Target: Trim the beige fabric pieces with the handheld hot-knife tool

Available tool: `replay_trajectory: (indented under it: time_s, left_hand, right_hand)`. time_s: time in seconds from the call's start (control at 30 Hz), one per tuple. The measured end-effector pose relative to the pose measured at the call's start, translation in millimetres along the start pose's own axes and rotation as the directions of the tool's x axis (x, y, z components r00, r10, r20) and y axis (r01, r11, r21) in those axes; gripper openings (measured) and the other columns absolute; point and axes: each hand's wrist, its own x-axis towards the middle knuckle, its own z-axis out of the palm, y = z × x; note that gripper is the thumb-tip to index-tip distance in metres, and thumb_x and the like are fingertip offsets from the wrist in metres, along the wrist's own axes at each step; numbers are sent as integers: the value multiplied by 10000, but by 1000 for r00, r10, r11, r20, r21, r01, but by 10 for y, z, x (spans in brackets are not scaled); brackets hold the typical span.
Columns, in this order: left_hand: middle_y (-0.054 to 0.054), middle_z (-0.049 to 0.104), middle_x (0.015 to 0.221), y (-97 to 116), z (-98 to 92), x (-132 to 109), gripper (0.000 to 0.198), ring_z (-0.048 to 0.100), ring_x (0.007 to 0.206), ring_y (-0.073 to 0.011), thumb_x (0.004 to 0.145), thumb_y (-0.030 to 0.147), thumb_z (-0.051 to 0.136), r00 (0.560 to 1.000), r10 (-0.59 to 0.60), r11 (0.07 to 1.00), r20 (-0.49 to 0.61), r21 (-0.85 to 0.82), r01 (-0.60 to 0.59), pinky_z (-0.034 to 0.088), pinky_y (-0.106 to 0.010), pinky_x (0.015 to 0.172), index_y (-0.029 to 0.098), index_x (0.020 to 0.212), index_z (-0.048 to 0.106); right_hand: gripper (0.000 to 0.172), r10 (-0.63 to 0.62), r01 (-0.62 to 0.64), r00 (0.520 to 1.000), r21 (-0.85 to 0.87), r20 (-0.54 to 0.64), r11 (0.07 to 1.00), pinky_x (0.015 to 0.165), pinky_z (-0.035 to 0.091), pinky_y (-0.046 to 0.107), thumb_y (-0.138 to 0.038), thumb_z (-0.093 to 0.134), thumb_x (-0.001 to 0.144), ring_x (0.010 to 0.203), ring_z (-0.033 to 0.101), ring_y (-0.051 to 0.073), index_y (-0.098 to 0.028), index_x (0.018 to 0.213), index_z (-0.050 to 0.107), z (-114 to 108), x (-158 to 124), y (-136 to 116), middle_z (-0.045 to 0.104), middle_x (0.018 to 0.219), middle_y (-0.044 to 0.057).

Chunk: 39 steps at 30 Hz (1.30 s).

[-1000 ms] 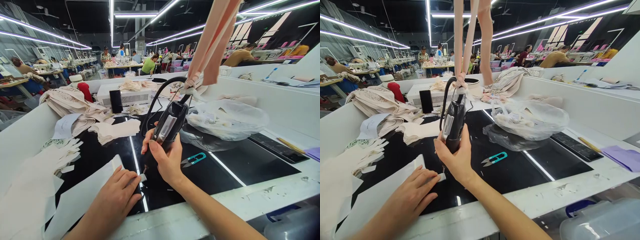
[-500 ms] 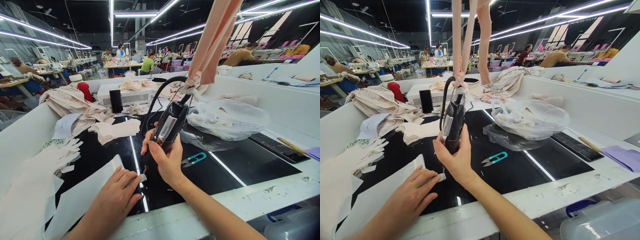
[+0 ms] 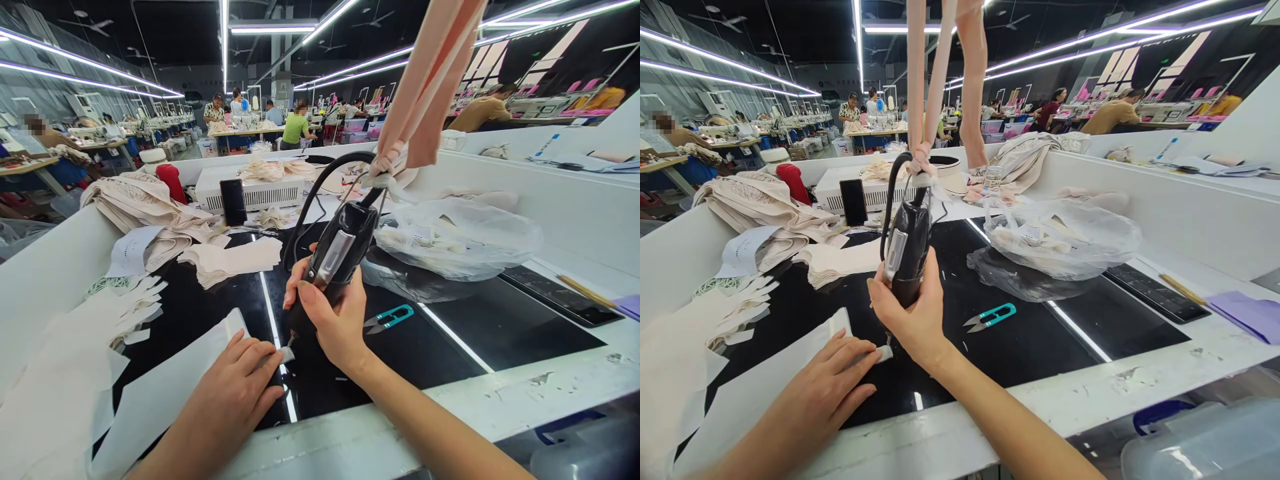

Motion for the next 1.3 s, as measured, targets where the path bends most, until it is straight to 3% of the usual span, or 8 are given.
replay_trajectory:
  time_s: [0.77,0.93,1.3]
  left_hand:
    - [-93,729,1198,-66,24,-16,302,712,1096,-262,1128,263,414,999,39,998,-34,41,-38,575,-586,1070,158,1325,618]
    - [-76,729,1242,-78,50,-32,296,702,1147,-252,1124,275,453,997,50,998,-62,47,-47,563,-550,1100,185,1356,614]
    - [-54,755,1215,-71,53,-23,290,717,1110,-219,1133,276,448,994,74,996,-80,50,-70,546,-495,1133,170,1322,641]
  right_hand:
    - [307,-4,4,999,12,-34,1000,479,506,246,-306,747,836,501,559,95,-270,952,465,27,31,-16,622,718,-88]
    - [337,17,-17,1000,3,11,1000,479,500,252,-307,758,829,512,557,104,-278,966,451,33,0,-1,611,718,-84]
    - [339,25,-26,999,-13,-35,1000,468,505,257,-318,761,821,503,563,109,-273,985,468,7,-8,-45,637,714,-77]
